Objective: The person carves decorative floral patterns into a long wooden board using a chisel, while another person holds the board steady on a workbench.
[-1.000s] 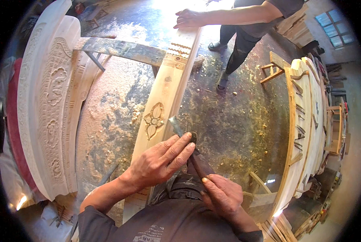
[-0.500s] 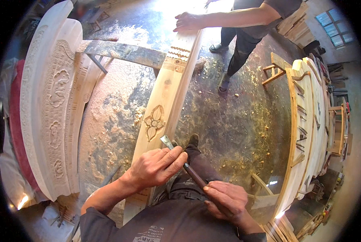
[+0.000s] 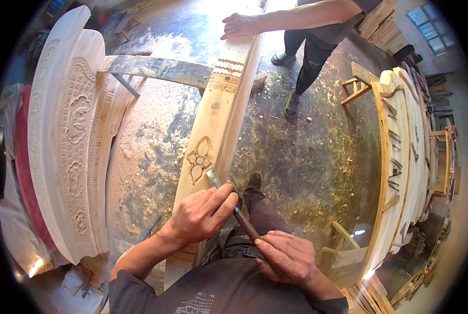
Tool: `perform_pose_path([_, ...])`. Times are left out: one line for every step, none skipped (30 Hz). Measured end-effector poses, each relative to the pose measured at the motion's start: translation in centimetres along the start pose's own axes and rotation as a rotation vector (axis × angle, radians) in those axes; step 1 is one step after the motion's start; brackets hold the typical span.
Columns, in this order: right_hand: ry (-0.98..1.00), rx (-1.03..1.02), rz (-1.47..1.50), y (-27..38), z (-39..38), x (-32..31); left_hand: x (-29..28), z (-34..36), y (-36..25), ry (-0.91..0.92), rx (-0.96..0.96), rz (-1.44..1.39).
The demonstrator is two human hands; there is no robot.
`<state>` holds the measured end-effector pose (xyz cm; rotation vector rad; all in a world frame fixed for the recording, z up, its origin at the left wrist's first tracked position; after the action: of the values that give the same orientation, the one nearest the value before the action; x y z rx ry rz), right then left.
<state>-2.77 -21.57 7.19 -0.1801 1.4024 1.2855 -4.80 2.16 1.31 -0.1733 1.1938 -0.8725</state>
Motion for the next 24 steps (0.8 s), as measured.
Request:
perform_pose_path([0.002,0.001,-0.003,0.0,0.0,0.0,0.0,0.1,0.0,0.003,-0.003,-0.002])
perform_pose_path([0.005,0.006,-0.007,0.1,0.0,0.0,0.0,0.1,0.0,0.005,-0.006,-0.003])
perform_pose_path([0.008,0.01,-0.011,0.2,0.1,0.0,0.0,0.1,0.0,0.007,-0.009,-0.004])
perform_pose_path([0.009,0.016,-0.016,0.3,0.2,-0.1,0.0,0.1,0.0,-0.002,-0.006,-0.005])
perform_pose_path([0.012,0.014,-0.021,0.5,0.3,-0.1,0.0,0.1,0.0,-0.012,-0.003,-0.007])
perform_pose_path([0.016,0.012,-0.026,0.6,0.5,-0.2,0.0,0.1,0.1,-0.021,0.0,-0.008])
perform_pose_path([0.016,0.009,-0.031,0.7,0.5,-0.2,0.0,0.0,0.1,-0.023,0.002,-0.005])
perform_pose_path([0.018,0.0,-0.035,0.7,0.5,-0.1,0.0,0.0,0.0,-0.025,0.004,-0.002])
perform_pose_path([0.019,-0.009,-0.038,0.7,0.4,-0.1,0.0,-0.1,0.0,-0.027,0.006,0.002])
perform_pose_path([0.021,-0.017,-0.043,0.8,0.4,0.0,-0.1,-0.1,0.0,-0.018,0.005,0.004])
perform_pose_path([0.018,-0.021,-0.04,0.8,0.2,0.0,-0.1,-0.2,0.0,-0.009,0.004,0.007])
perform_pose_path([0.014,-0.025,-0.037,0.8,0.0,0.1,-0.1,-0.3,-0.1,0.0,0.003,0.009])
perform_pose_path([0.011,-0.029,-0.036,0.9,-0.2,0.0,-0.2,-0.4,-0.2,-0.002,0.018,0.006])
perform_pose_path([-0.001,-0.005,-0.001,0.8,-0.3,-0.2,-0.4,-0.5,-0.3,-0.004,0.032,0.004])
perform_pose_path([-0.012,0.02,0.034,0.7,-0.4,-0.5,-0.5,-0.5,-0.4,-0.006,0.047,0.001])
perform_pose_path([-0.027,0.042,0.065,0.6,-0.5,-0.9,-0.9,-0.5,-0.5,-0.027,0.065,0.016])
perform_pose_path([-0.025,0.101,0.133,0.0,-0.6,-1.1,-1.1,-0.5,-0.7,-0.048,0.084,0.031])
perform_pose_path([-0.023,0.161,0.2,-0.9,-1.0,-1.3,-1.4,-0.5,-0.9,-0.069,0.102,0.046])
perform_pose_path([-0.022,0.223,0.268,-1.6,-1.3,-1.3,-1.5,-0.5,-1.1,-0.082,0.114,0.069])
perform_pose_path([-0.039,0.359,0.378,-2.2,-1.7,-1.3,-1.6,-0.5,-1.2,-0.096,0.126,0.092])
perform_pose_path([-0.04,0.375,0.417,-2.3,-1.3,-1.7,-1.6,-0.4,-1.3,-0.111,0.138,0.115])
perform_pose_path([-0.032,0.388,0.466,-2.6,-0.1,-1.6,-1.5,-0.7,-1.2,-0.132,0.14,0.134])
perform_pose_path([-0.029,0.41,0.515,-3.1,0.8,-1.5,-1.5,-0.7,-1.2,-0.118,0.138,0.148])
perform_pose_path([0.054,0.352,0.511,-3.6,2.0,-1.4,-1.6,-0.6,-1.3,-0.105,0.134,0.163])
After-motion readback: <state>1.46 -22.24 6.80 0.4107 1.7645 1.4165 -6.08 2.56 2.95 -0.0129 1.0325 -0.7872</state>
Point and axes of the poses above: each hand's wrist, its own z-axis towards the middle knuckle, its own x-axis out of the palm, y = z × x, the point moved 4 cm from there along z, towards the middle knuckle, and after that the axes turned 9 degrees about -z, right-handed, at the moved point
